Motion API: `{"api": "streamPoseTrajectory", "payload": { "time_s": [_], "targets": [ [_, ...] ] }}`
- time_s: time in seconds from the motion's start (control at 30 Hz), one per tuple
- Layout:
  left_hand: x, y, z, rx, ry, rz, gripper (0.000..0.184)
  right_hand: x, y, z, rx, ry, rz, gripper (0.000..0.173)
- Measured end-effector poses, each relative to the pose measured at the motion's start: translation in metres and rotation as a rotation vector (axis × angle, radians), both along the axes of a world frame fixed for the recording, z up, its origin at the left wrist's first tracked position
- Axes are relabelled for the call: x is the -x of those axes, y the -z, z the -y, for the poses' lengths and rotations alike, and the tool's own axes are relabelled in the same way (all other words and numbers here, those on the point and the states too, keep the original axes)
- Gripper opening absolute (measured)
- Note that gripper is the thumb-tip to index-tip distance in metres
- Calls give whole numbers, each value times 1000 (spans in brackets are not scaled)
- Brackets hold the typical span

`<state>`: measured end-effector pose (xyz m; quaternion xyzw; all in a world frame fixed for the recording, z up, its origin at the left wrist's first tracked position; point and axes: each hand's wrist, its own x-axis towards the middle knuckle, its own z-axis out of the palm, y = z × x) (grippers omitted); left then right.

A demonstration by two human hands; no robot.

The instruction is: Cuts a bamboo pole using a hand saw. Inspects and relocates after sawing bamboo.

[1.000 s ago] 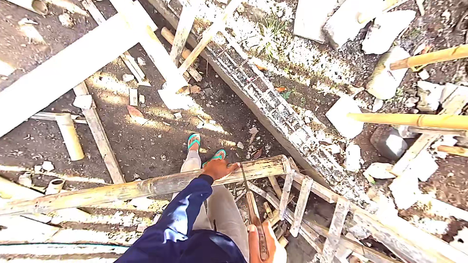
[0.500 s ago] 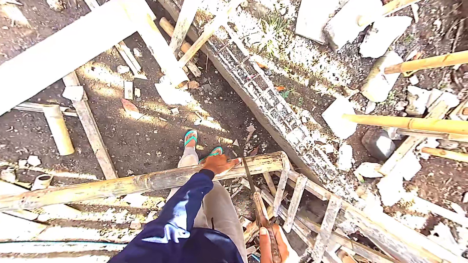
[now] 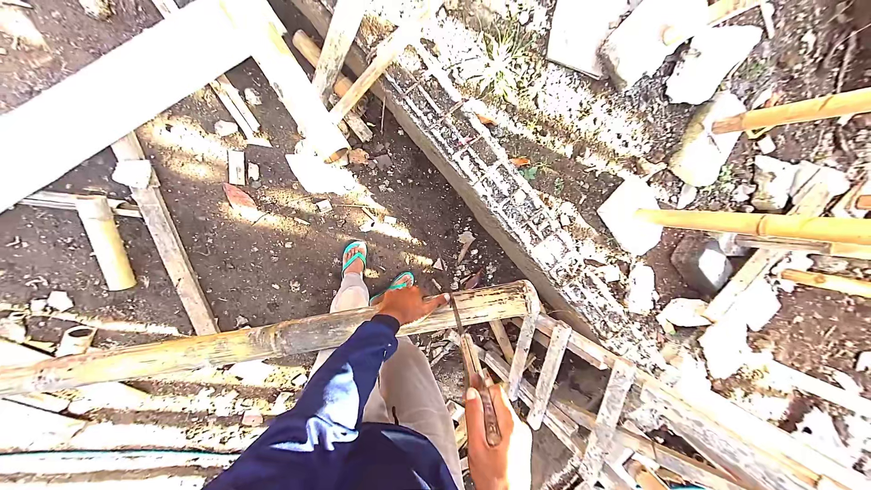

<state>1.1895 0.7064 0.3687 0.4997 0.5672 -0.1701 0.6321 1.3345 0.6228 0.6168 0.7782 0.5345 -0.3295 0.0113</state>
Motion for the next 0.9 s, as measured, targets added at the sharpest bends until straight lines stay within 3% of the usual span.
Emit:
{"api": "streamPoseTrajectory", "payload": {
  "time_s": [0.13, 0.27, 0.37, 0.53, 0.73, 0.9],
  "targets": [
    [-1, -2, 3, 7, -3, -5, 88, -9, -30, 22, 20, -12, -29, 31],
    [-2, -4, 2, 17, -12, -11, 88, -3, 7, 9, -25, -55, 16, 41],
    [-3, 0, 5, -14, -15, -10, 86, 5, 23, -4, -39, -43, 27, 37],
    [-3, -1, 6, -15, -1, -14, 84, -1, -14, 21, 16, -41, 34, 34],
    [-3, -4, 7, -39, -11, -29, 82, 4, 40, -8, -72, -73, 24, 37],
    [-4, -3, 12, -27, -4, -53, 91, -8, -4, 25, -32, -18, -4, 36]
  ]
}}
